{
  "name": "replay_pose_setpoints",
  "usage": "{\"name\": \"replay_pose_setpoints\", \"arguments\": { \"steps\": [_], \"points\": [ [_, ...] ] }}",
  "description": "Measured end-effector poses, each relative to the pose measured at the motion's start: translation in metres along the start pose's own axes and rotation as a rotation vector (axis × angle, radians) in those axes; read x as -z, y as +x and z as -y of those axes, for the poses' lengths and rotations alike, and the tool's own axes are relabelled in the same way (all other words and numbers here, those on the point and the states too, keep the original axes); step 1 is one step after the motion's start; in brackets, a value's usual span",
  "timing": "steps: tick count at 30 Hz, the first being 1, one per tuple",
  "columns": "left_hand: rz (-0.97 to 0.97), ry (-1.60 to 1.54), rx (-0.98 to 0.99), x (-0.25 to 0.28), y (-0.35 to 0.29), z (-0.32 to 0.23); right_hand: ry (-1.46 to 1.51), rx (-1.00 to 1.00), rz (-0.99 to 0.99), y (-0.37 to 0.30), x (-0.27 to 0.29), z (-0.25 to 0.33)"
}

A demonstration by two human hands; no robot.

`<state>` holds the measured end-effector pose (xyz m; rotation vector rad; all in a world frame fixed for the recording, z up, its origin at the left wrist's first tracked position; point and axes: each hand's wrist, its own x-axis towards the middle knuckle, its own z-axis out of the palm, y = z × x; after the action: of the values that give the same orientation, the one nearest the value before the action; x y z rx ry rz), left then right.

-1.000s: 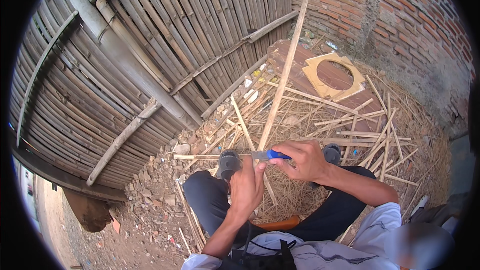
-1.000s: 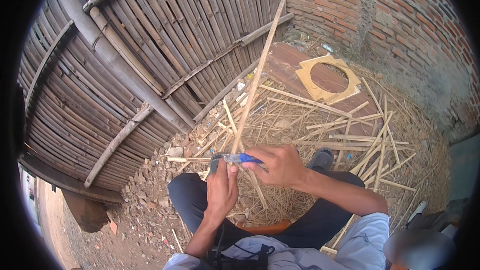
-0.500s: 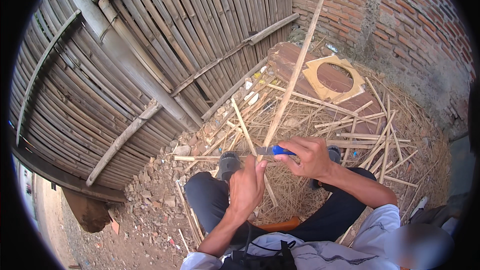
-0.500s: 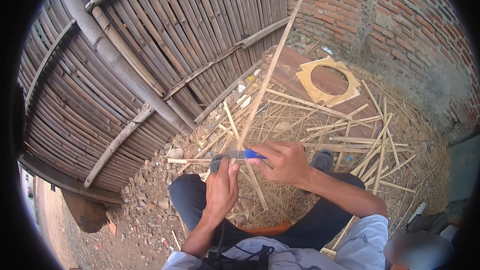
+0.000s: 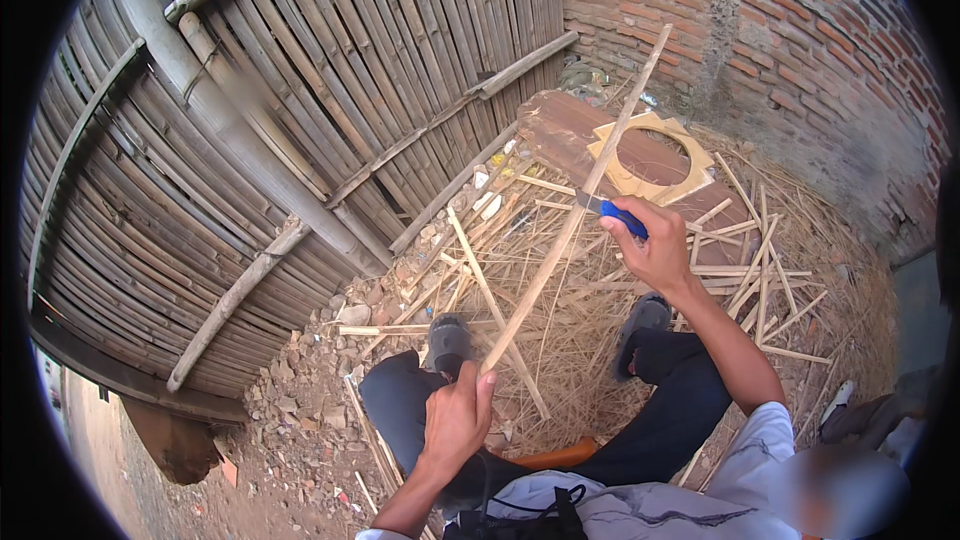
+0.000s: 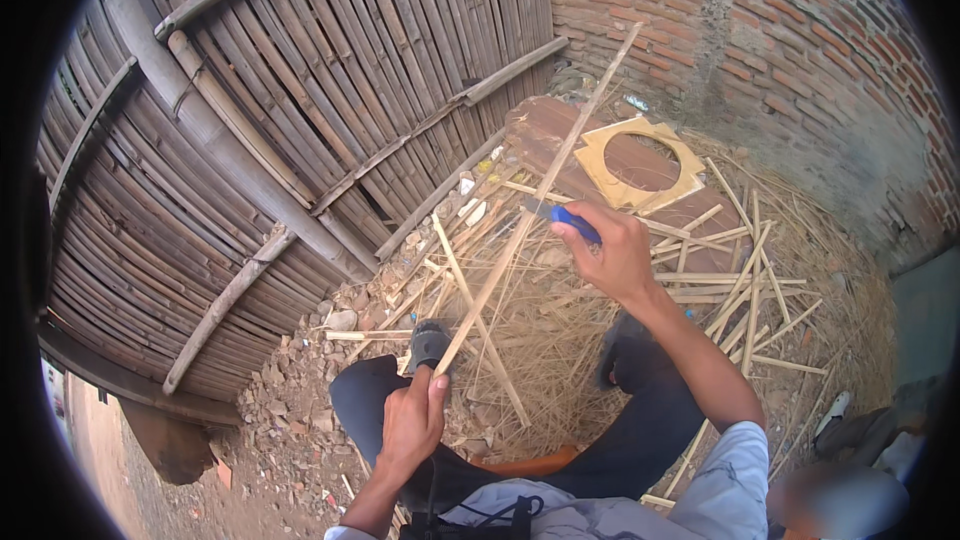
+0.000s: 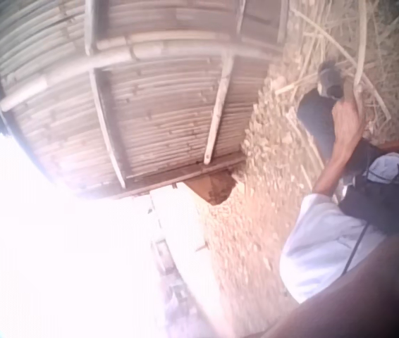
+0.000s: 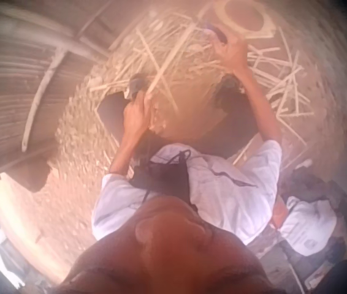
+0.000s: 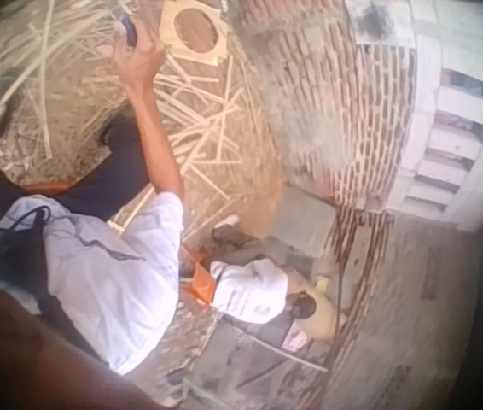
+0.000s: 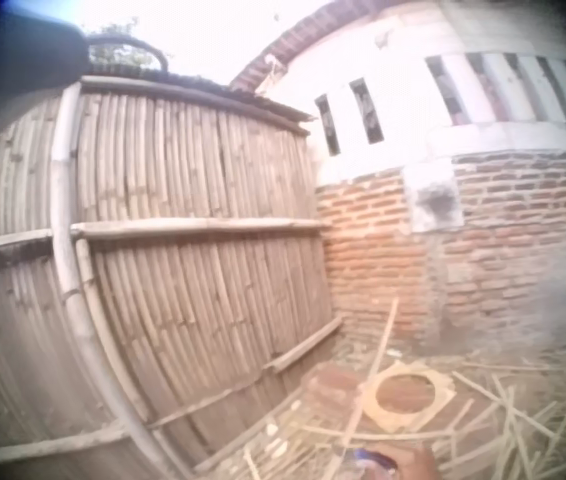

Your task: The person sits on the ground and uses a utility knife to shave thin strips from a wooden stick. They repeatedly scrape the blade along the stick's length, rotating it to work on different sides, while wood shavings accumulate on the ground.

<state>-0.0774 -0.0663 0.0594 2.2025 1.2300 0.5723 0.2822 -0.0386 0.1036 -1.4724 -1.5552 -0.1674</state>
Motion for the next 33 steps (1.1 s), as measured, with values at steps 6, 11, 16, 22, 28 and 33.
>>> {"name": "replay_pose_setpoints", "arguments": {
  "steps": [6,11,16,22,28,33],
  "points": [
    [0.019,0.068,-0.013,0.021,-0.013,0.018,-0.018,-0.018,-0.063,0.003,0.002,-0.021],
    [0.065,0.122,0.018,0.043,-0.032,0.031,-0.049,-0.177,-0.155,0.018,0.019,-0.05],
    [0.098,0.134,0.061,0.061,-0.046,0.047,-0.054,-0.25,-0.235,0.025,0.028,-0.071],
    [0.095,0.139,0.039,0.078,-0.051,0.049,-0.06,-0.28,-0.378,0.032,0.036,-0.118],
    [0.132,0.201,0.055,0.086,-0.057,0.064,-0.098,-0.338,-0.457,0.031,0.047,-0.162],
    [0.135,0.208,0.039,0.089,-0.058,0.066,-0.024,-0.427,-0.564,0.028,0.067,-0.208]
  ]
}}
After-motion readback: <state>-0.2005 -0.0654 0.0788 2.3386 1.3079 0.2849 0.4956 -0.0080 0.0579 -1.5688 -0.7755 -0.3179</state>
